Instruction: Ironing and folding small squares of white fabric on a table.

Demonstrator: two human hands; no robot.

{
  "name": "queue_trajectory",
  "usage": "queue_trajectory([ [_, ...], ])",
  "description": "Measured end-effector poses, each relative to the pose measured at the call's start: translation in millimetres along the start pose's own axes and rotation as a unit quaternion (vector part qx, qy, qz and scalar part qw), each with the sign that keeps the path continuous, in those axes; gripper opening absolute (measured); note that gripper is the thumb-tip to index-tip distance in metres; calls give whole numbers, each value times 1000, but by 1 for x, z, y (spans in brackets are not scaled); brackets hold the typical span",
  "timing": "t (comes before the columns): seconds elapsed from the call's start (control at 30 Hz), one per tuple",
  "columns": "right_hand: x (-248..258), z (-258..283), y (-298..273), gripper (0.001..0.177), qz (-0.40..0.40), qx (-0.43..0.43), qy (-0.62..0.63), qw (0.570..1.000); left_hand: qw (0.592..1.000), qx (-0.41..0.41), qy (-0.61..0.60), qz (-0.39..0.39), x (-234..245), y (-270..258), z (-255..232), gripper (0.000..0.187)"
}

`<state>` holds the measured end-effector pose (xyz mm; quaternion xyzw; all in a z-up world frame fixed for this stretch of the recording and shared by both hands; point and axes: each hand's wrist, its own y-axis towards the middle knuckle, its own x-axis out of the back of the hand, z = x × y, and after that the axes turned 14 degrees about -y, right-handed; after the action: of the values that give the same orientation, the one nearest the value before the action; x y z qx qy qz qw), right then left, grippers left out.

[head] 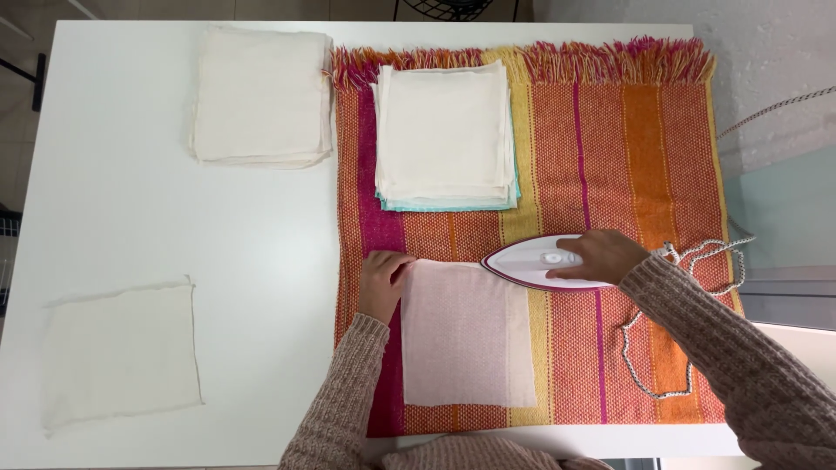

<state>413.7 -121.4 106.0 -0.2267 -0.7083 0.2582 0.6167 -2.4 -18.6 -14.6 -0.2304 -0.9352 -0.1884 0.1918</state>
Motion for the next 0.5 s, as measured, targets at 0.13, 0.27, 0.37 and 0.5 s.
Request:
queue_trajectory([
  [0.13, -3, 10, 12, 65, -22, 16, -9, 1000, 999, -14, 3, -37, 3, -1, -2, 18],
  [0.27, 8, 24, 18, 63, -32, 31, -15, 999, 997, -55, -6, -60, 2, -1, 1, 18],
  [0.37, 13, 36, 23, 63, -41, 44, -10, 998, 994, -87, 15, -71, 2, -4, 8, 19],
  [0.5, 23, 51, 32, 63, -49, 59, -27, 997, 988, -127, 52, -75, -2, -10, 19, 17],
])
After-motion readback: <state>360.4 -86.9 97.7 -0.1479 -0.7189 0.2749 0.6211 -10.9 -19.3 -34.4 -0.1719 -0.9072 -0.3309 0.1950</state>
